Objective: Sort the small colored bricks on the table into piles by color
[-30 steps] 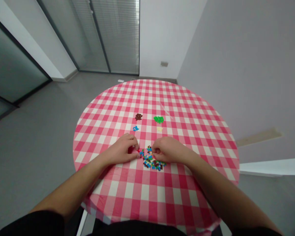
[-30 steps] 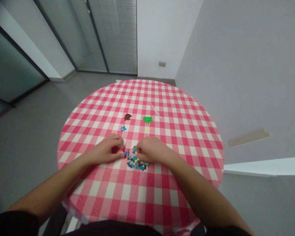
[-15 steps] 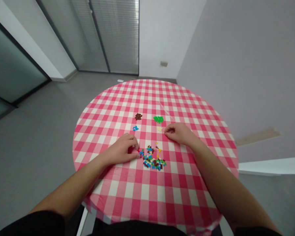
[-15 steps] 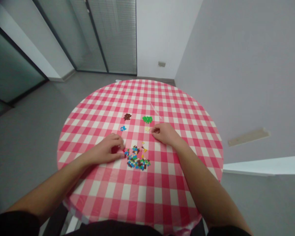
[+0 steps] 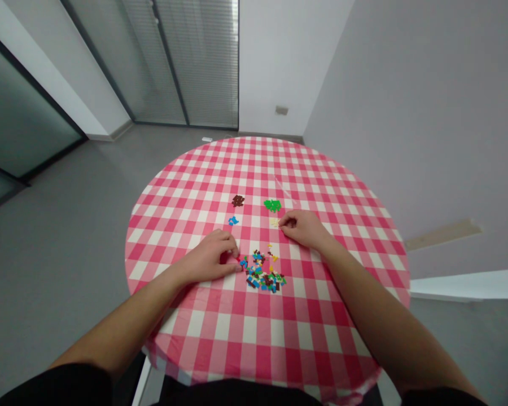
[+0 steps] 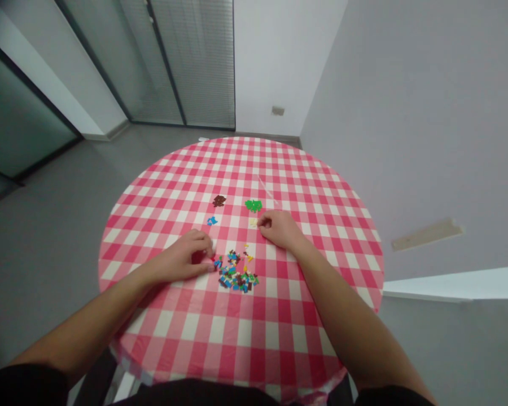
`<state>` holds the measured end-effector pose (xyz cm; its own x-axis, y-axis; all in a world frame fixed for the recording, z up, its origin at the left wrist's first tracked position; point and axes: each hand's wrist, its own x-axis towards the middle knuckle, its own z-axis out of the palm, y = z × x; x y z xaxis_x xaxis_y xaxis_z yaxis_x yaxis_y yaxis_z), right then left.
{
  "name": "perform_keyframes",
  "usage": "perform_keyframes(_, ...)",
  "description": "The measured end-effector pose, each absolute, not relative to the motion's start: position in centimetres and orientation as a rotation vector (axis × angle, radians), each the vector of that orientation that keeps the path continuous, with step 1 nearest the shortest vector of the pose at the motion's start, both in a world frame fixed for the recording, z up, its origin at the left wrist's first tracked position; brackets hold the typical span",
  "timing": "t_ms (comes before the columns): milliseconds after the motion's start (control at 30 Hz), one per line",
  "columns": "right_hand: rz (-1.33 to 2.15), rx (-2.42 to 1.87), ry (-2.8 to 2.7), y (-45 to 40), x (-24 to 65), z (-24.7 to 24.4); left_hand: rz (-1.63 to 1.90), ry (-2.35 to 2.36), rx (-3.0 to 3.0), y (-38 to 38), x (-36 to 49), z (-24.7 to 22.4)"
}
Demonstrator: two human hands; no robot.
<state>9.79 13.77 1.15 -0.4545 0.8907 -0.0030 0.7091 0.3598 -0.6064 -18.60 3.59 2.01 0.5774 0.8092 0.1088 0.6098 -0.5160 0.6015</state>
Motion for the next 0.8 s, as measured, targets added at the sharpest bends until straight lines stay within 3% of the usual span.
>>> perform_keyframes(233, 0.919, -1.343, -2.29, 14.0, 10.5, 0.6, 0.499, 1.14, 2.307, 3.5, -18.5, 2.1)
perform_keyframes(500, 0.851, -1.352, -2.342, 13.6, 10.2, 1.9, 0.511, 1.134, 2.302, 3.6, -18.6, 1.8)
perform_keyframes(800, 1.096, -1.283, -3.054, 8.4, 8.0, 7.5, 0.519, 1.128, 2.31, 3.6, -18.6, 1.9)
